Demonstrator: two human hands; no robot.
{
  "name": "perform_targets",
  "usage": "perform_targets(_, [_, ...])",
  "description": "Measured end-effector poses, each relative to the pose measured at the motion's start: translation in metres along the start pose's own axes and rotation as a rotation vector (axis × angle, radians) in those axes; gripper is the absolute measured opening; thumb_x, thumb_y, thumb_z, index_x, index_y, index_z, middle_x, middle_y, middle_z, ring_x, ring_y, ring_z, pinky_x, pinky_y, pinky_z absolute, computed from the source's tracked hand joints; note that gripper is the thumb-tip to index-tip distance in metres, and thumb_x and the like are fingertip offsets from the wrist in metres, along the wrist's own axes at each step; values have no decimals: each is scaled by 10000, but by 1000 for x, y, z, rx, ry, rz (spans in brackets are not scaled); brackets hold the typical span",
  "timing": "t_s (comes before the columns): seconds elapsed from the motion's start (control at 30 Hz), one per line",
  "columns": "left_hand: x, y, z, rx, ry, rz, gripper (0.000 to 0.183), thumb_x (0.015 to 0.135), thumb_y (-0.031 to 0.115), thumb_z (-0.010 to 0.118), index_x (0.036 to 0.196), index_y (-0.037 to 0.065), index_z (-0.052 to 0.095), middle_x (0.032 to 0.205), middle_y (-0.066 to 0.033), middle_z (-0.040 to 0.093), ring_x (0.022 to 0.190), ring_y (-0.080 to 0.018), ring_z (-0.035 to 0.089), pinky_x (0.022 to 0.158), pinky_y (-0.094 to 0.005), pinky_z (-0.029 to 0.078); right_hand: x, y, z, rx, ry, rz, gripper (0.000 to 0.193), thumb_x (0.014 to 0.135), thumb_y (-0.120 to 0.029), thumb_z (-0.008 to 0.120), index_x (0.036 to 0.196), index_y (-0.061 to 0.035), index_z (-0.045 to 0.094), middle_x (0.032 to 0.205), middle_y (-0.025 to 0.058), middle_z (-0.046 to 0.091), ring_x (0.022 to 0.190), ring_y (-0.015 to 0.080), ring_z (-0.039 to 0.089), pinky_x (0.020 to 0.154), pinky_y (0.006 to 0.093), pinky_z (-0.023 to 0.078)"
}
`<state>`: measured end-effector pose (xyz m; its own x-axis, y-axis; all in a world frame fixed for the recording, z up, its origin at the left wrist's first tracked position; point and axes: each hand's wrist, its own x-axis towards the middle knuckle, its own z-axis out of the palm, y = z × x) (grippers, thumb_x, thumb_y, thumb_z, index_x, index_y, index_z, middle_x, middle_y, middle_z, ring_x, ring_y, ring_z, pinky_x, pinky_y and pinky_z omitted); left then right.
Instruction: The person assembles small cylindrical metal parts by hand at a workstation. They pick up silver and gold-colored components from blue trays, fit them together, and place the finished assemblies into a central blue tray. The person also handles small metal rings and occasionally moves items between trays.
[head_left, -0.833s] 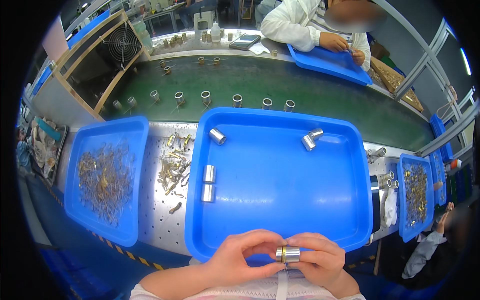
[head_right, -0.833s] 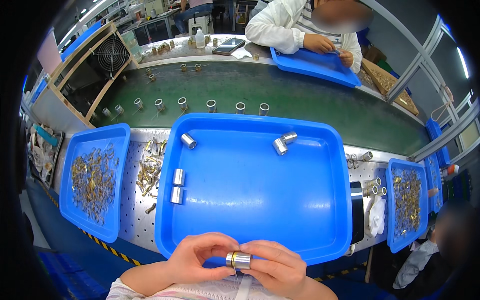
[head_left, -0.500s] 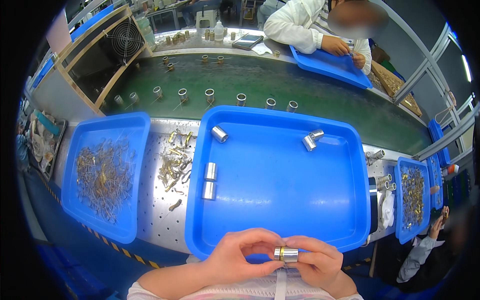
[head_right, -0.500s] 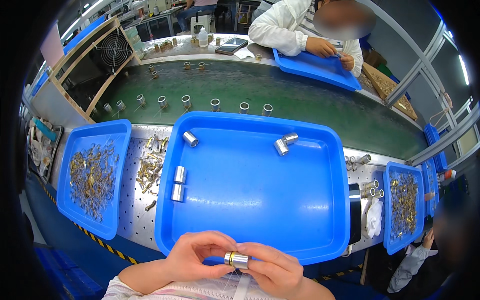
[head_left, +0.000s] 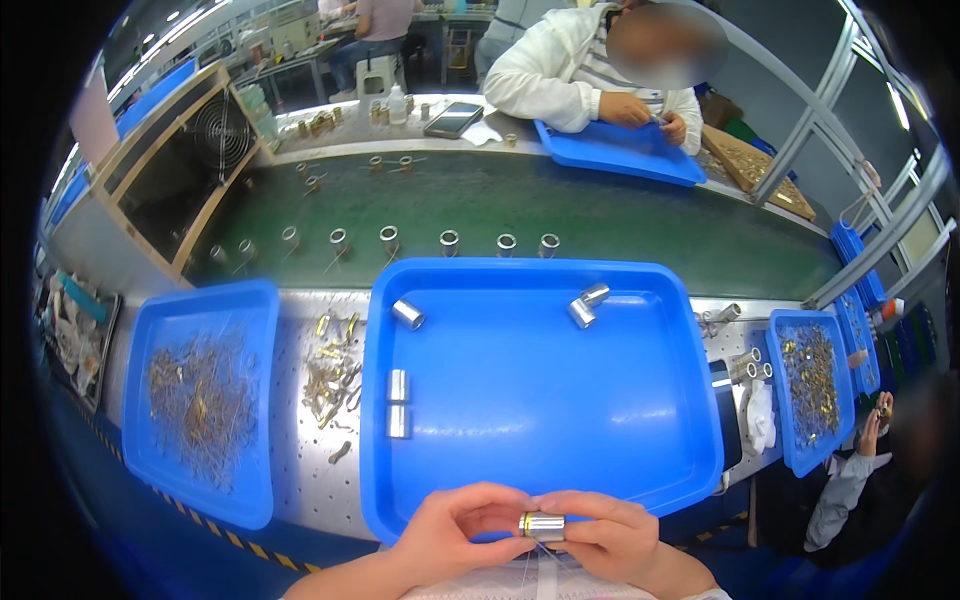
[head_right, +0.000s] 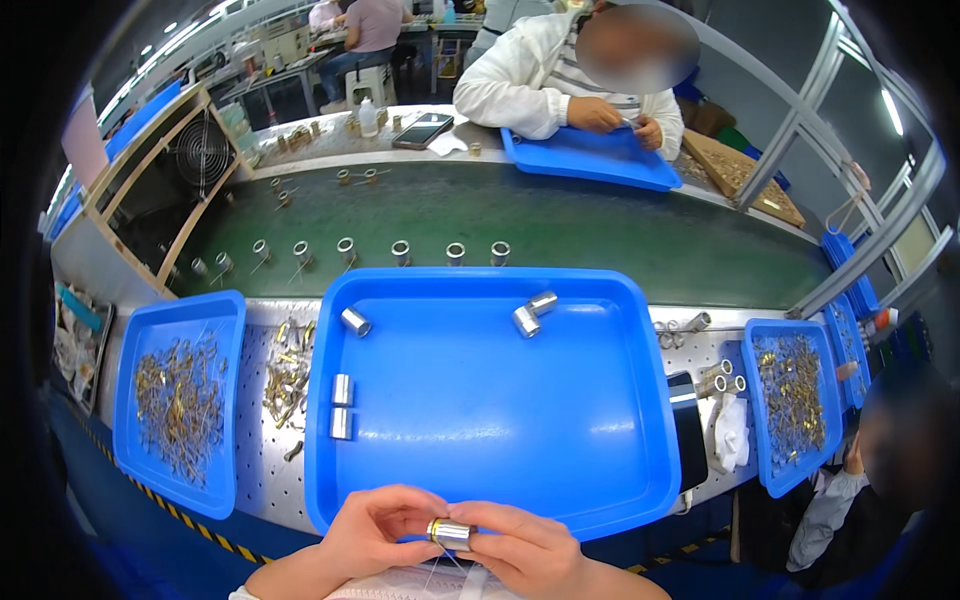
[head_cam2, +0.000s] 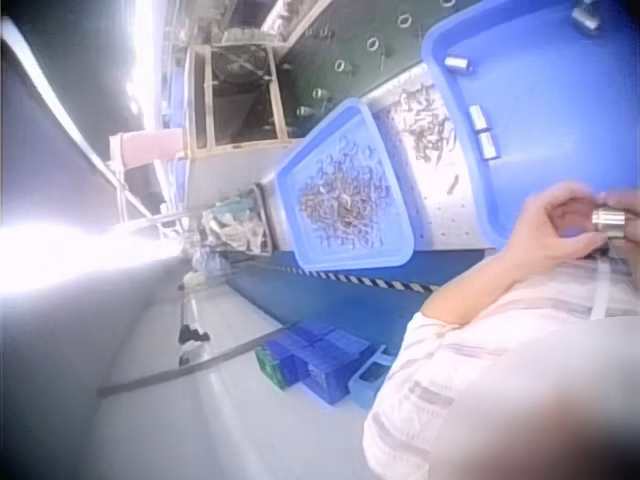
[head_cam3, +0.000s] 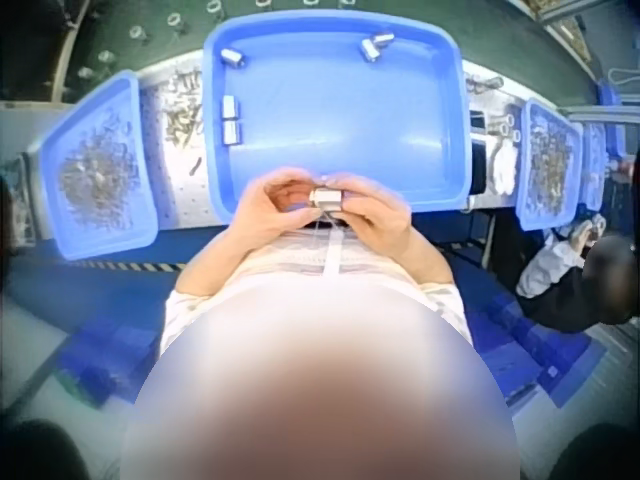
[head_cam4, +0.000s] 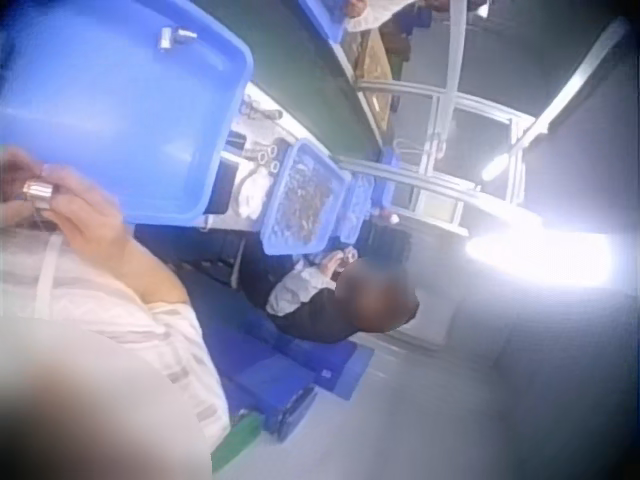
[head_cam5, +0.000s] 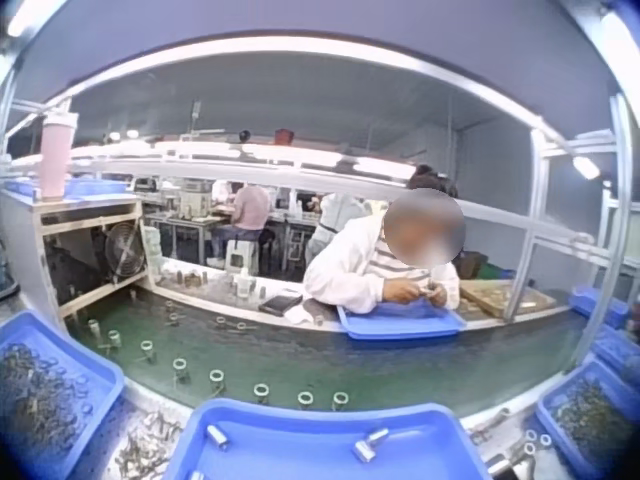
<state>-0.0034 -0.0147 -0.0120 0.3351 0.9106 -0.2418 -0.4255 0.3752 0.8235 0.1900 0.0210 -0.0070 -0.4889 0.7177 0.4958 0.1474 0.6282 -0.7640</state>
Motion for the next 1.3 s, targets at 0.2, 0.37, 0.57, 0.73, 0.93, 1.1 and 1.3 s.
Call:
perform_targets(0.2, [3, -4, -4, 11, 30, -36, 373, 737, -114, 669, 1086, -48, 557, 1117, -153, 568, 1031, -209, 584, 939, -344, 472, 0, 2, -3, 57, 9, -3, 186, 703, 56, 709, 825, -1, 582, 1019, 205, 633, 898, 301, 663, 747, 336, 566])
perform_targets(0.37, [4, -1, -7, -4, 29, -30, 358, 749, -95, 666, 1084, -27, 558, 1066, -136, 600, 973, -183, 602, 854, -299, 494, 1, 2, -1, 95, 17, 4, 180, 714, 56, 703, 831, -6, 579, 1029, 198, 627, 918, 302, 656, 764, 329, 560])
perform_targets(0.57, [9, 6, -10, -76, -18, 38, 350, 761, -80, 663, 1082, 13, 558, 1010, -90, 629, 903, -145, 614, 746, -252, 516, -1, 6, 1, 78, 14, 26, 160, 745, -2, 692, 853, -39, 580, 1080, 175, 602, 977, 295, 607, 787, 342, 517])
perform_targets(0.73, [6, 11, -10, -69, 4, 21, 298, 774, -67, 652, 1049, 13, 572, 1013, -93, 622, 926, -165, 604, 768, -274, 506, 8, -5, 0, 2, -7, 10, 172, 733, 2, 695, 851, -35, 576, 1043, 170, 616, 934, 283, 618, 767, 340, 514])
perform_targets(0.93, [5, -1, -5, -177, 44, -91, 361, 764, -108, 638, 1107, -45, 547, 1055, -142, 611, 989, -182, 595, 872, -293, 485, 8, -2, -1, -7, 35, 10, 181, 726, 29, 701, 849, -14, 575, 1001, 189, 637, 842, 265, 661, 704, 300, 545])
perform_targets(1.1, [6, -3, -4, -197, -1, -25, 375, 774, -101, 632, 1132, -43, 537, 1066, -146, 608, 993, -185, 594, 882, -293, 478, 2, 7, 2, 20, 44, -15, 194, 729, 16, 714, 864, -4, 577, 1022, 191, 632, 858, 260, 656, 689, 290, 552])
perform_targets(1.3, [9, 1, -2, -156, -25, -106, 352, 785, -80, 633, 1124, -33, 553, 1050, -135, 617, 986, -173, 596, 877, -285, 477, -2, 4, -3, -33, 41, 0, 175, 741, 15, 704, 847, -7, 567, 1034, 201, 625, 865, 260, 652, 687, 290, 551])
